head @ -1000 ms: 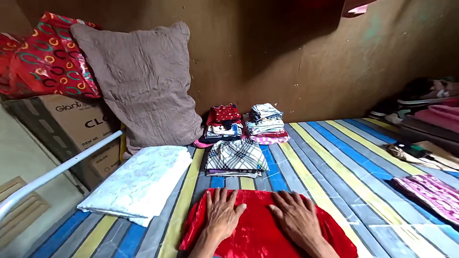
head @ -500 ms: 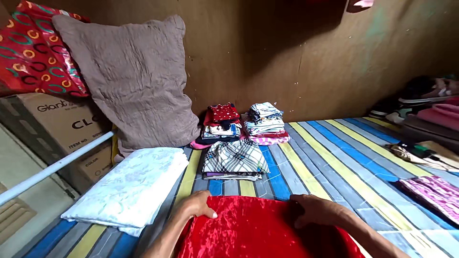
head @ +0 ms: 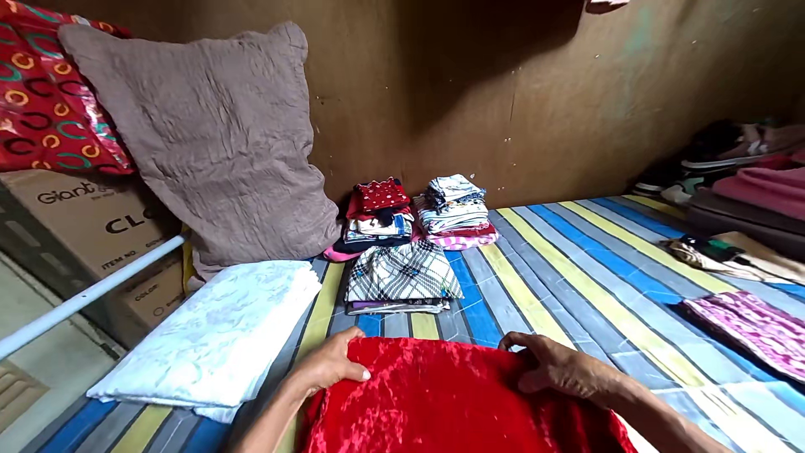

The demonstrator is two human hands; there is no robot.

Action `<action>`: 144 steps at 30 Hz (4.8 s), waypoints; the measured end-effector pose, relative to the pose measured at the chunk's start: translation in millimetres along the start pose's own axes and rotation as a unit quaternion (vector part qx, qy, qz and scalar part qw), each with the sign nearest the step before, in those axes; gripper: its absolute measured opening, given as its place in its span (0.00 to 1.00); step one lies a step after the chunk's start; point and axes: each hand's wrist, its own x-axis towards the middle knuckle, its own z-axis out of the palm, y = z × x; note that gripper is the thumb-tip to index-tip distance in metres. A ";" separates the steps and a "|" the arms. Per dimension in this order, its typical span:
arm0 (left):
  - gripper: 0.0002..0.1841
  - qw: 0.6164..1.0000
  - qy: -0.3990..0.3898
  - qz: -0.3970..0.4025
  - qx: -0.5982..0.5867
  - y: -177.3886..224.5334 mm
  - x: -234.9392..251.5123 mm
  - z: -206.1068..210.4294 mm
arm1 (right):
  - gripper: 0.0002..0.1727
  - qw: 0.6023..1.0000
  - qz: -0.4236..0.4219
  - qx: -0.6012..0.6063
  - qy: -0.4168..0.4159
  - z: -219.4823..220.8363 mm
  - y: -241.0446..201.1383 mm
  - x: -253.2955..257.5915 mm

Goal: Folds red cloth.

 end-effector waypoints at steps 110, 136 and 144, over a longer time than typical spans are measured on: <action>0.16 0.882 0.444 0.048 0.149 -28.6 -50.5 87.0 | 0.12 0.847 -0.094 -0.139 0.504 64.9 57.5 -38.8; 0.19 0.899 0.403 -0.051 0.163 -16.5 -26.4 91.8 | 0.24 0.853 -0.035 -0.013 0.520 68.5 34.8 -21.3; 0.12 0.860 0.484 0.035 0.157 -30.0 -25.2 102.9 | 0.23 0.835 -0.005 -0.047 0.548 74.7 38.0 -12.0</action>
